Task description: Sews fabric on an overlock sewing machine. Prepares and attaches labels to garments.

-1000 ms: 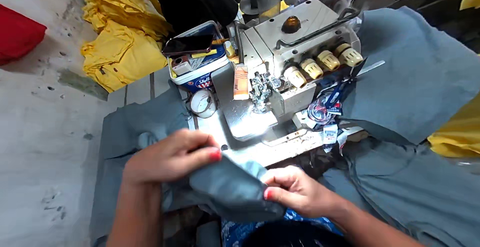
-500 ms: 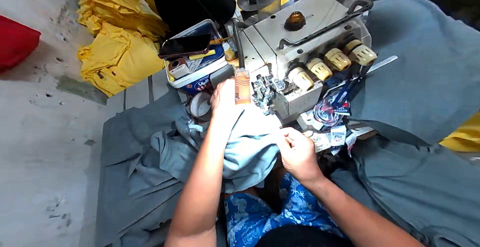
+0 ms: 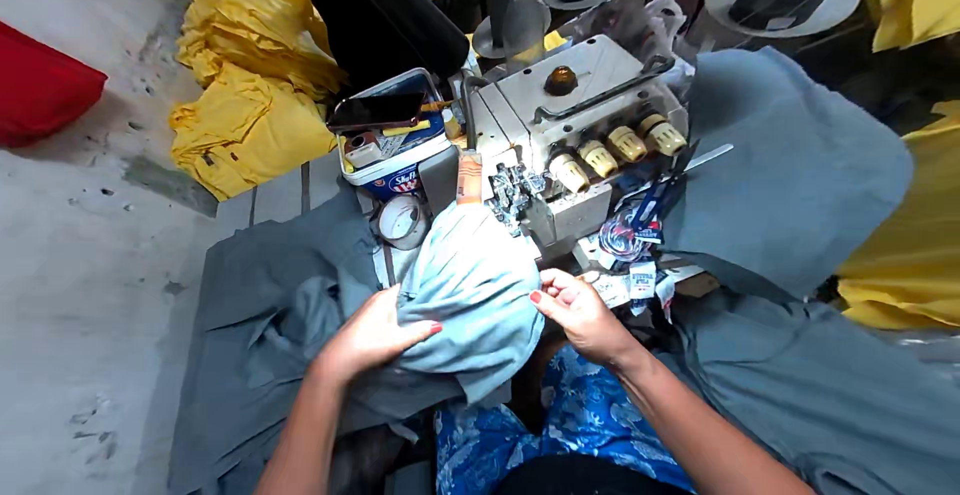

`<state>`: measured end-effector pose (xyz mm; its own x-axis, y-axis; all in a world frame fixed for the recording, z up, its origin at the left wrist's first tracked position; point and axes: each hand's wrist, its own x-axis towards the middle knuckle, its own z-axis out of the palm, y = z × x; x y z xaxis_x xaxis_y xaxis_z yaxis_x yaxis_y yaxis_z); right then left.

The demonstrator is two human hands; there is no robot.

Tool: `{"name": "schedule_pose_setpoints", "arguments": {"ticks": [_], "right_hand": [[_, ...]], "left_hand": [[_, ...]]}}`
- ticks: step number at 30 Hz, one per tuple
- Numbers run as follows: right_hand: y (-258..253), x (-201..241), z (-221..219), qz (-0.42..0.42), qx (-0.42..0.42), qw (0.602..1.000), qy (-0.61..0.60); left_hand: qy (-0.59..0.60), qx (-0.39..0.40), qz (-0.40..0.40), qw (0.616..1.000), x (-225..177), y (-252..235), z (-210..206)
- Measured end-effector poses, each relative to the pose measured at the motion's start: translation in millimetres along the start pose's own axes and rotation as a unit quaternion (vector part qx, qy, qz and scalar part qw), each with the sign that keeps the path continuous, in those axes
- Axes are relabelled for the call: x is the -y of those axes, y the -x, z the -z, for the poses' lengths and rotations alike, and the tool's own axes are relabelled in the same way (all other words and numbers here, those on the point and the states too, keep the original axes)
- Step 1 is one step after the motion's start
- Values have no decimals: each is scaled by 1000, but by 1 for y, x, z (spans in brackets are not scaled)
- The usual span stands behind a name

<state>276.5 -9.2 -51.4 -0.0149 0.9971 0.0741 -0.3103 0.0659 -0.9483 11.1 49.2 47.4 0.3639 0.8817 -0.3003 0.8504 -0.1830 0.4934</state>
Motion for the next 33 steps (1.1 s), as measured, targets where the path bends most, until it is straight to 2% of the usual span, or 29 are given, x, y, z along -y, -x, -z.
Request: {"name": "schedule_pose_setpoints", "arguments": {"ticks": [2, 3, 4, 6, 7, 8, 9, 10, 12, 14, 15, 18, 20, 25, 30, 33], "right_hand": [[2, 0, -6, 6, -5, 999, 32], [2, -3, -7, 8, -17, 998, 54], [1, -7, -8, 14, -29, 996, 78], [-3, -11, -8, 24, -36, 990, 131], [-5, -11, -7, 22, -34, 987, 158], [-8, -8, -6, 17, -32, 983, 178], [-9, -7, -5, 10, -30, 982, 188], [-8, -6, -4, 5, -27, 983, 183], [-7, -8, -4, 3, -16, 989, 147], [-7, -10, -4, 4, -9, 993, 120], [-8, -12, -4, 6, -7, 994, 111], [-5, -12, -5, 20, -16, 994, 105], [-2, -8, -6, 37, -28, 992, 117], [1, -11, -15, 51, -65, 987, 137], [31, -10, -3, 20, -77, 979, 188], [65, -18, 25, 48, -164, 947, 273]], "left_hand": [[-153, -161, -12, 975, -26, 24, 4], [-209, -193, -2, 959, -35, 25, 4], [-249, -167, 42, 953, -40, 18, 3], [-279, -37, 159, 946, -44, -9, 3], [-270, -21, 174, 947, -44, -16, 2], [-244, -47, 147, 958, -45, -15, -1], [-212, -111, 81, 968, -47, -10, -8], [-183, -209, -8, 961, -49, -4, -23], [-140, -357, -114, 917, -65, -3, -52], [-116, -426, -162, 883, -81, -9, -71], [-112, -427, -189, 877, -83, -16, -78], [-104, -329, -241, 907, -72, -39, -93], [-99, -305, -260, 911, -67, -50, -97], [-90, -292, -283, 909, -61, -54, -94], [-98, -308, -277, 905, -57, -26, -108], [-20, -325, -301, 896, -61, 6, -133]]}}
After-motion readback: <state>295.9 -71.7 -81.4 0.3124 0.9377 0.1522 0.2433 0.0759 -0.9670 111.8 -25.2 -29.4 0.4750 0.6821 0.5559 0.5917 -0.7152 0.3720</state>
